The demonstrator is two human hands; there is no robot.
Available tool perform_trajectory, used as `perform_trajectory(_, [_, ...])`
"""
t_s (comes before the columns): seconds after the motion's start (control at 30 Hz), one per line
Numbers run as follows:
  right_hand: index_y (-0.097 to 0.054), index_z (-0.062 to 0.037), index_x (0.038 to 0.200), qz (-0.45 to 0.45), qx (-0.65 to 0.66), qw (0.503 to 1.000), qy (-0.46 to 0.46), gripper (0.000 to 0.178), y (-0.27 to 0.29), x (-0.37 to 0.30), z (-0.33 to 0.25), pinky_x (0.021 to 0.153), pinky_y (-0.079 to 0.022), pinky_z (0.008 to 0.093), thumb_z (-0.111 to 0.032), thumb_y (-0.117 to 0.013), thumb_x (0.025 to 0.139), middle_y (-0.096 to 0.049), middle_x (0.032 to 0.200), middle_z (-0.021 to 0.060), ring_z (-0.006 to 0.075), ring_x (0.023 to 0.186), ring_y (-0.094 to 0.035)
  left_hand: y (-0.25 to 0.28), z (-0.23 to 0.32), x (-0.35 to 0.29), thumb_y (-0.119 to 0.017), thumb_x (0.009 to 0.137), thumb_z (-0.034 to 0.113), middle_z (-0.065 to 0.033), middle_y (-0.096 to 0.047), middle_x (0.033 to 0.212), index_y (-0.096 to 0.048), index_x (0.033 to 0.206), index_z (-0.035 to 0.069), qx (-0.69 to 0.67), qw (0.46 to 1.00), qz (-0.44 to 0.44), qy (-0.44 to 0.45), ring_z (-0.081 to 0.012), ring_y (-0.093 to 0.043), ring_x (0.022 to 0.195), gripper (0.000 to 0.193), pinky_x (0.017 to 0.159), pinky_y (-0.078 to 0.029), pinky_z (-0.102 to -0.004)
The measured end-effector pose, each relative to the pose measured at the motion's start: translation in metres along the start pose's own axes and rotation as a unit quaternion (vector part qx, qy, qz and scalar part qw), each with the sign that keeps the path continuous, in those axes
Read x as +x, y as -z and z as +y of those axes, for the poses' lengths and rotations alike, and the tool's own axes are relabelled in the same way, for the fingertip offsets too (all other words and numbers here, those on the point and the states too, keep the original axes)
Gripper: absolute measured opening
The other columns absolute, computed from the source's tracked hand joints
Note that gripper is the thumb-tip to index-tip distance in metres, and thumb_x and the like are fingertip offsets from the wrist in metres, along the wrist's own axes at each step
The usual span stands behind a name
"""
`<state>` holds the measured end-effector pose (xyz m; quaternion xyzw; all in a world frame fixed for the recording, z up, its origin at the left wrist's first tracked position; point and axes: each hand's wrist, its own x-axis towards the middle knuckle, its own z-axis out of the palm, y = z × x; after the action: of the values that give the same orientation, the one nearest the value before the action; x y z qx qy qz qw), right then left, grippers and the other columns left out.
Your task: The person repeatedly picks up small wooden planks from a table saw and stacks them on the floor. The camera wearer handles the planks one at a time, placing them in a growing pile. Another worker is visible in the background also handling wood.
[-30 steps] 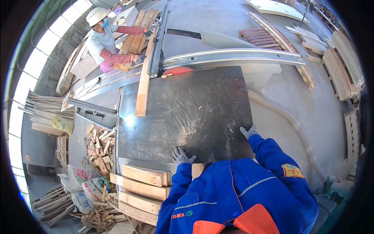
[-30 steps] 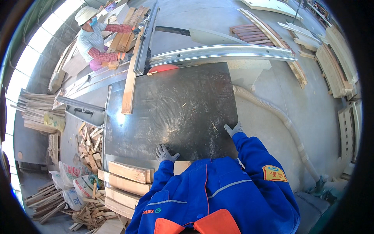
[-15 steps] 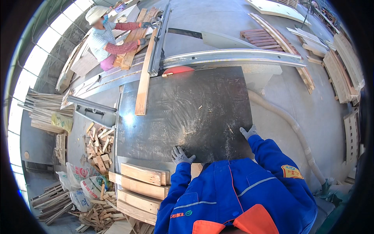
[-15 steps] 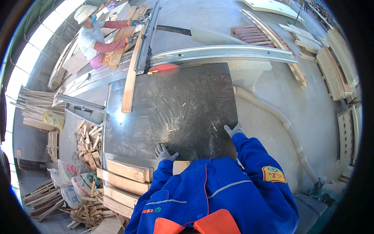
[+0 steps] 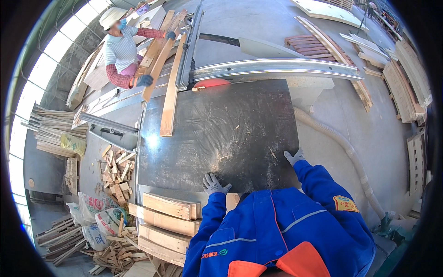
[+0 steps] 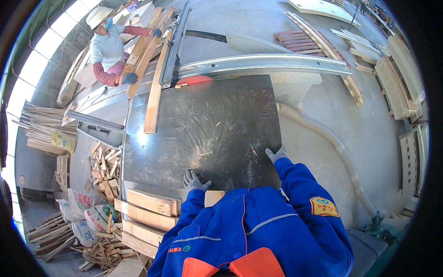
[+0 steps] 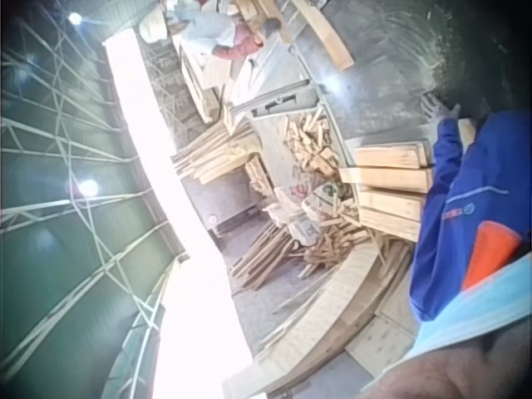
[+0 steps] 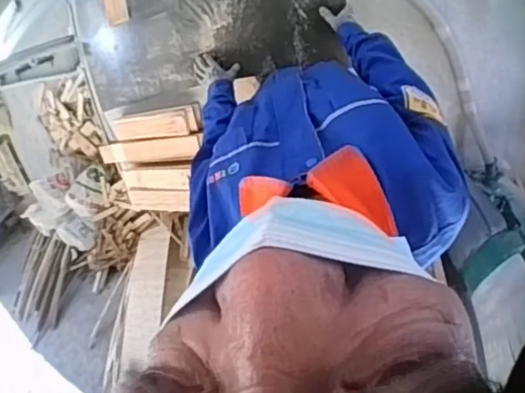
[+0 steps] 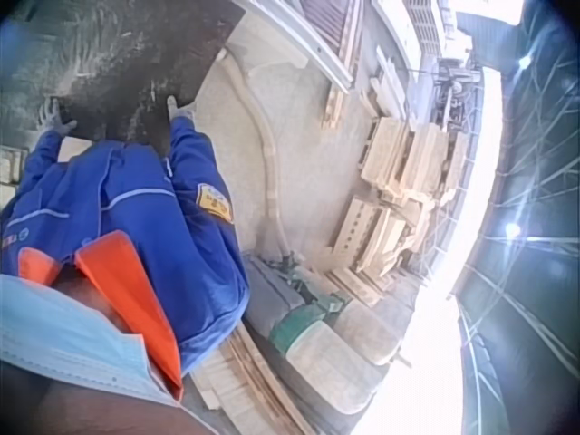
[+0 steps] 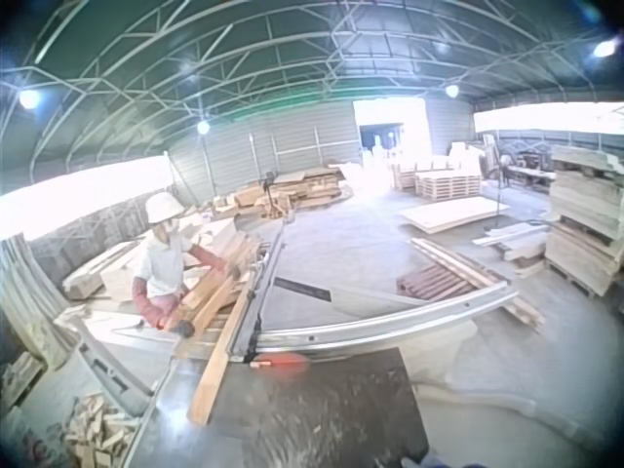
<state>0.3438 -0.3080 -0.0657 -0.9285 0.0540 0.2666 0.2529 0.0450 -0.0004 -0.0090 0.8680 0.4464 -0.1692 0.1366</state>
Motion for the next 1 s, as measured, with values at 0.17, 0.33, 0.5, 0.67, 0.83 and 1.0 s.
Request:
perform_trajectory(0.17, [-0.019, 0.0078, 0.152, 0.003, 0.005, 1.0, -0.001, 0.118, 0.0006, -0.0018, -0.0015, 0.119, -0.028, 0.0427, -0.068, -0.07, 0.077, -0.029, 0.154, 0.0318, 0.044, 0.143, -0.031, -0.0008, 0.0007, 0.0001, -0.08, 0.066, 0.063, -0.0183, -0.011, 0.164, -0.019, 0.157, 0.006, 0.01, 1.0, -0.001, 0.011, -0.0409, -0.008, 0.151, 0.123, 0.119, -0.015, -0.0571])
perform_trajectory(0.33, [-0.019, 0.0075, 0.152, 0.004, 0.008, 1.0, 0.002, 0.118, 0.0006, -0.0012, -0.0008, 0.118, -0.028, 0.0431, -0.068, -0.07, 0.077, -0.029, 0.154, 0.032, 0.0442, 0.143, -0.031, -0.0008, 0.001, 0.0006, -0.08, 0.065, 0.064, -0.0173, -0.01, 0.164, -0.018, 0.157, 0.007, 0.012, 1.0, -0.003, 0.014, -0.0398, -0.008, 0.151, 0.125, 0.12, -0.015, -0.0565])
perform_trajectory(0.5, [-0.017, 0.0075, 0.153, 0.0, 0.003, 1.0, -0.002, 0.12, 0.0008, -0.0007, -0.0003, 0.118, -0.029, 0.0428, -0.069, -0.07, 0.077, -0.028, 0.154, 0.0323, 0.0446, 0.143, -0.032, 0.0016, 0.0012, -0.0005, -0.08, 0.068, 0.062, -0.0203, -0.009, 0.164, -0.018, 0.157, 0.006, -0.005, 1.0, -0.005, 0.003, -0.0434, -0.007, 0.15, 0.122, 0.119, -0.013, -0.0588])
perform_trajectory(0.67, [-0.018, 0.0078, 0.153, 0.005, 0.008, 1.0, 0.011, 0.12, -0.0003, 0.0002, 0.0001, 0.118, -0.029, 0.0428, -0.068, -0.07, 0.076, -0.029, 0.154, 0.0323, 0.0445, 0.143, -0.033, -0.0005, -0.0004, 0.0008, -0.079, 0.068, 0.063, -0.0203, -0.009, 0.164, -0.017, 0.157, 0.006, 0.004, 1.0, -0.007, 0.003, -0.0437, -0.007, 0.15, 0.123, 0.119, -0.012, -0.0589])
perform_trajectory(0.83, [-0.019, 0.0081, 0.152, 0.008, 0.01, 1.0, 0.009, 0.119, -0.0014, 0.0012, 0.0013, 0.118, -0.029, 0.0431, -0.067, -0.071, 0.076, -0.031, 0.153, 0.0324, 0.0447, 0.142, -0.033, 0.0031, 0.002, -0.0011, -0.079, 0.068, 0.063, -0.0203, -0.009, 0.164, -0.018, 0.156, 0.006, -0.002, 1.0, -0.01, 0.007, -0.0436, -0.007, 0.15, 0.122, 0.119, -0.013, -0.059])
perform_trajectory(1.0, [-0.019, 0.0082, 0.152, 0.013, 0.009, 1.0, 0.007, 0.118, -0.0019, 0.0012, 0.0012, 0.118, -0.03, 0.0433, -0.066, -0.071, 0.076, -0.031, 0.154, 0.0323, 0.0441, 0.142, -0.033, 0.0039, 0.0022, -0.002, -0.08, 0.068, 0.061, -0.0203, -0.01, 0.164, -0.019, 0.156, 0.005, -0.002, 1.0, -0.005, 0.004, -0.0433, -0.007, 0.15, 0.121, 0.119, -0.013, -0.0592])
